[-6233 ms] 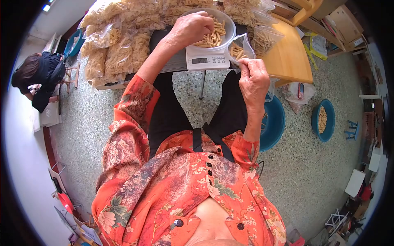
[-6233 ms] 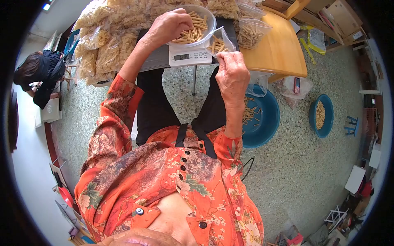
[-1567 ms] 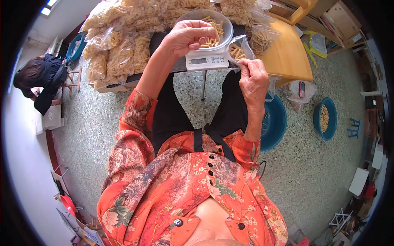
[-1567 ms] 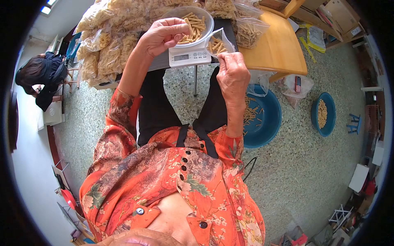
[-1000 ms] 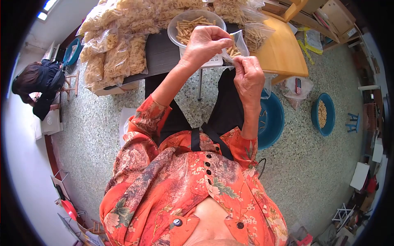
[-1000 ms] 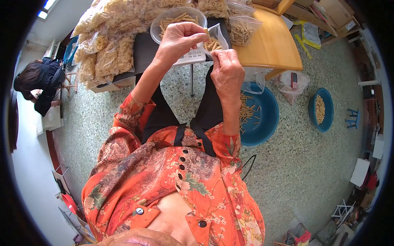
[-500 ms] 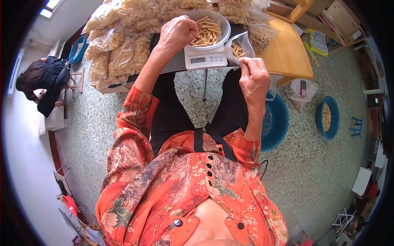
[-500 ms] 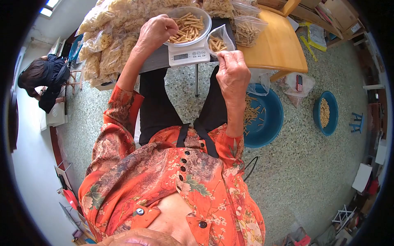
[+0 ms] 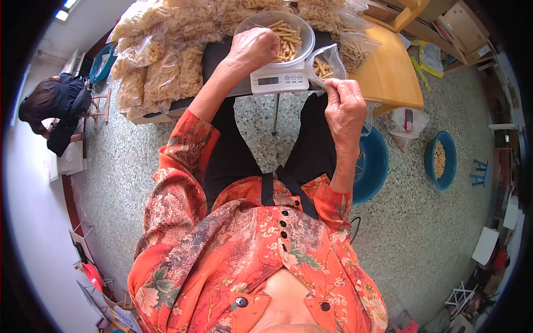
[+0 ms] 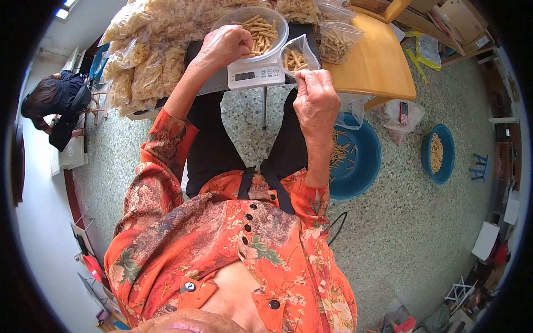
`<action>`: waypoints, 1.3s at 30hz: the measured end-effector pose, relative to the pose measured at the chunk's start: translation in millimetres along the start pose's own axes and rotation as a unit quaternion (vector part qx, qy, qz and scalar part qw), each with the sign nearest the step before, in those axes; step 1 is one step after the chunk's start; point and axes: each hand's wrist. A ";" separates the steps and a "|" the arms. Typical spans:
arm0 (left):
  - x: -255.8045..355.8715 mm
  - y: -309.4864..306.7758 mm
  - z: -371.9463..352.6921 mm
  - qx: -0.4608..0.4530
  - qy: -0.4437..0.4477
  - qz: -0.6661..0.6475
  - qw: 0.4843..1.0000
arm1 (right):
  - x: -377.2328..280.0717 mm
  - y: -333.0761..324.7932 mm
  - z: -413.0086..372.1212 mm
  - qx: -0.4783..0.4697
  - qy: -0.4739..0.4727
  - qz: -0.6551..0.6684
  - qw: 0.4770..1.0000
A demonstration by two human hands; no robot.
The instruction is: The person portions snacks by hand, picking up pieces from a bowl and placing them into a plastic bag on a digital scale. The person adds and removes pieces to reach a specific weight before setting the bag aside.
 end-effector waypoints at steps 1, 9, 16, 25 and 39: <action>-0.6 -0.2 0.1 -0.012 -0.003 -0.011 1.000 | -0.3 0.2 0.0 -0.003 0.002 0.000 1.000; -3.7 -9.6 -2.4 0.072 -0.022 -0.198 0.977 | 2.1 2.3 0.1 -0.003 -0.002 -0.001 1.000; 2.9 -14.6 -11.0 0.083 -0.121 -0.682 0.716 | 2.6 4.2 -0.9 -0.011 0.003 0.003 1.000; 42.0 -7.6 -19.2 0.122 -0.155 -0.815 0.545 | 1.0 3.9 -1.4 -0.010 -0.004 0.001 1.000; 24.7 -12.6 -6.4 0.178 -0.012 -0.338 0.924 | 3.6 2.0 -1.5 -0.002 0.001 0.006 1.000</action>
Point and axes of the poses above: each hand's wrist, its own z-axis towards the middle knuckle, its own y-axis out of the palm, x = y × z, and after that the axes turned 9 degrees about y, right-handed
